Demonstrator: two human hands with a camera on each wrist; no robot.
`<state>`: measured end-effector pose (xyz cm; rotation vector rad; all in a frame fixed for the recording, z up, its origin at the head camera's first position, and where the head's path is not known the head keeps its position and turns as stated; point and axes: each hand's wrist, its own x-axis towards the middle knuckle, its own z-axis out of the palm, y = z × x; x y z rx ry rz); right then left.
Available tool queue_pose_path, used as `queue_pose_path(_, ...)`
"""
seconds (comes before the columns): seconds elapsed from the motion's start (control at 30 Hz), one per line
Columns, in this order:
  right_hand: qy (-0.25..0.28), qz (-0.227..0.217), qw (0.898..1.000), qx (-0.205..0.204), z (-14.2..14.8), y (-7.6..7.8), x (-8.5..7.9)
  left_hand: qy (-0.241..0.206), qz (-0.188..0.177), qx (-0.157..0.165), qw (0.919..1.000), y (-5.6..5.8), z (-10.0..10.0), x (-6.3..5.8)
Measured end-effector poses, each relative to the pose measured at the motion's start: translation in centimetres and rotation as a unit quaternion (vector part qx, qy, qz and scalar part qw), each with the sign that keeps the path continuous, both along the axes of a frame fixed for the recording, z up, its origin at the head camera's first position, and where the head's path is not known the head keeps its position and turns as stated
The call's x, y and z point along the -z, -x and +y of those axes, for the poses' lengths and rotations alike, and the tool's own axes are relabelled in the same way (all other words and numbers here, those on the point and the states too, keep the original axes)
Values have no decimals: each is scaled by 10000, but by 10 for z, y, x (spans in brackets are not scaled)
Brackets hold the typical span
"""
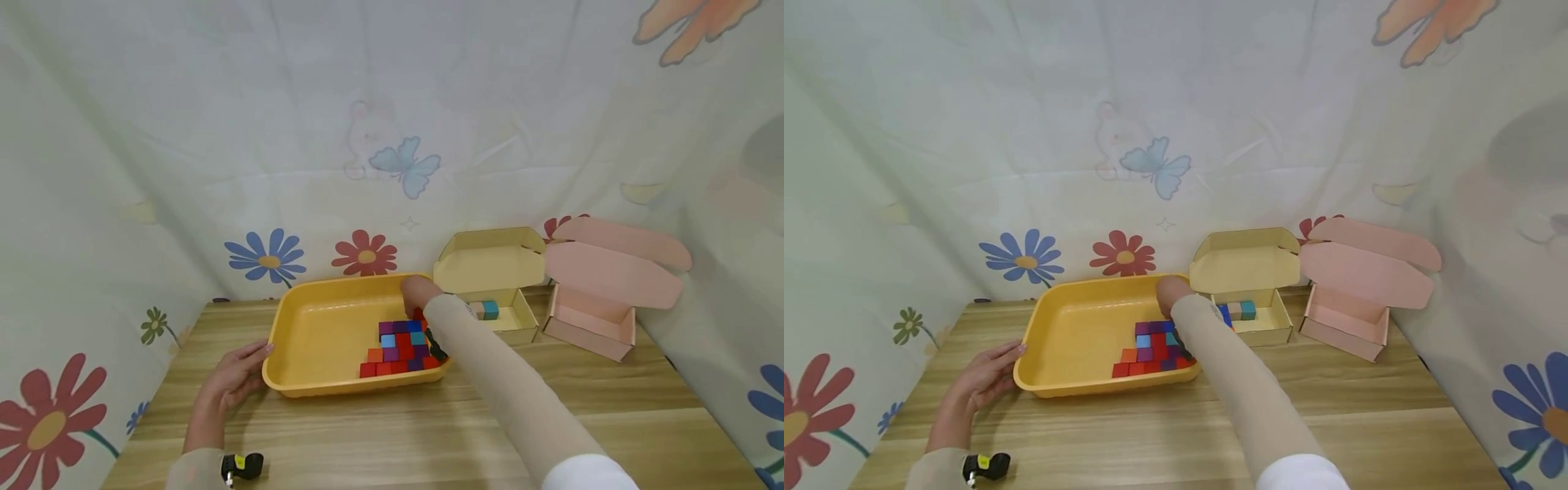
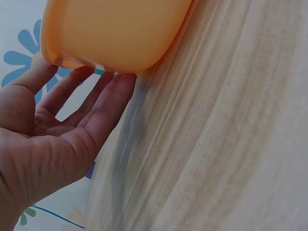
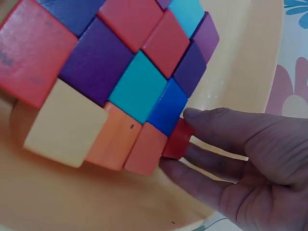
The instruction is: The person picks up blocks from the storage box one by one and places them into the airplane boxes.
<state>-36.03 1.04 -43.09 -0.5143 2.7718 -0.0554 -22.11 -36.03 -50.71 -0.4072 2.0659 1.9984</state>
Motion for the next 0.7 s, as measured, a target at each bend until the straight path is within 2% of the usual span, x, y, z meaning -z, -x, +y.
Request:
queue_pose_path(0.2, 70, 35, 9999, -93, 0, 5, 3, 88, 18, 79, 9999, -1, -1, -1)
queue_pose_path(0.47, 707, -348, 9945, 686, -4, 17, 0, -66, 152, 86, 9998, 2, -2, 0)
queue_pose_path(0.7, 670, -512, 9940, 703, -5, 15, -4, -165, 153, 58, 9997, -1, -1, 1)
